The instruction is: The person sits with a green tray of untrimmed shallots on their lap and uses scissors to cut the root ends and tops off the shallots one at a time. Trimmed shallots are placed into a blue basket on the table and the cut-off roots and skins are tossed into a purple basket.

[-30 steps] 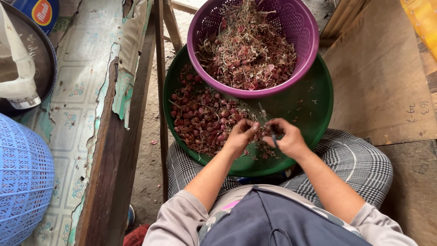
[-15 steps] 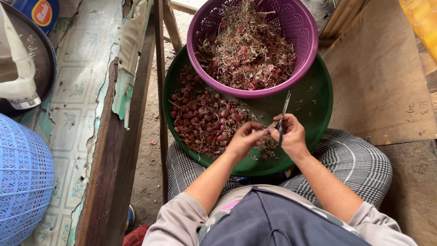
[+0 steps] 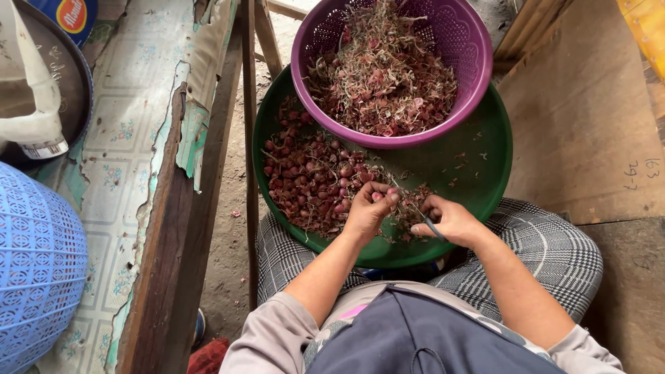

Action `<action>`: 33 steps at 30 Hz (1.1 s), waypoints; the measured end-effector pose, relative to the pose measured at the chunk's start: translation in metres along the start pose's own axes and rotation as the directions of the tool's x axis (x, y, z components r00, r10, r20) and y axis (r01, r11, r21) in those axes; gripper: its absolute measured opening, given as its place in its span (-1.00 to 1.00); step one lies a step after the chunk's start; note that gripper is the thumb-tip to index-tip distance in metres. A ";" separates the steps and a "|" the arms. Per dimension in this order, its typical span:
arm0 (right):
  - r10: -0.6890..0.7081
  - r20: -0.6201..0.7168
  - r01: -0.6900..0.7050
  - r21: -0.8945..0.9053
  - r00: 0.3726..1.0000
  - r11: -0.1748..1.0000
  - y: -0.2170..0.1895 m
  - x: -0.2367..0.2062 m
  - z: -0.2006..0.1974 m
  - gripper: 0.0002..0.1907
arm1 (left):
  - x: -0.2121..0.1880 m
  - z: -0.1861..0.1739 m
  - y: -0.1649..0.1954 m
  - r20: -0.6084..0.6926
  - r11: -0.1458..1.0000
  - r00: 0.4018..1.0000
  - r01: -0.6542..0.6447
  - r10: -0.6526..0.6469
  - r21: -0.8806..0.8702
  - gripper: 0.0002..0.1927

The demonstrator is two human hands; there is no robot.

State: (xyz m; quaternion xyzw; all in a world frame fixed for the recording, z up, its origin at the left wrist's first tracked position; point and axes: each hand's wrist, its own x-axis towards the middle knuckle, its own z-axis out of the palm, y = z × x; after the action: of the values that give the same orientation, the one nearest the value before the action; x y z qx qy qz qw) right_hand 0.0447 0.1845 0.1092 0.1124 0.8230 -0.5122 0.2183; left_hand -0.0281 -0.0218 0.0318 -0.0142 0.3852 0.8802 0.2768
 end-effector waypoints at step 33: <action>-0.144 -0.149 0.134 -0.073 0.978 0.988 -0.013 0.010 0.030 -0.40 | 0.013 -0.024 0.080 -0.121 0.993 0.991 0.067 -0.055 0.100 -0.65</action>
State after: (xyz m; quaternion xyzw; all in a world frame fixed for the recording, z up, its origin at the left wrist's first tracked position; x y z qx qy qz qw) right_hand 0.0379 0.1518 0.1038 0.0867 0.8589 -0.4900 0.1213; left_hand -0.0835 -0.0765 0.0656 -0.0634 0.4453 0.8478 0.2808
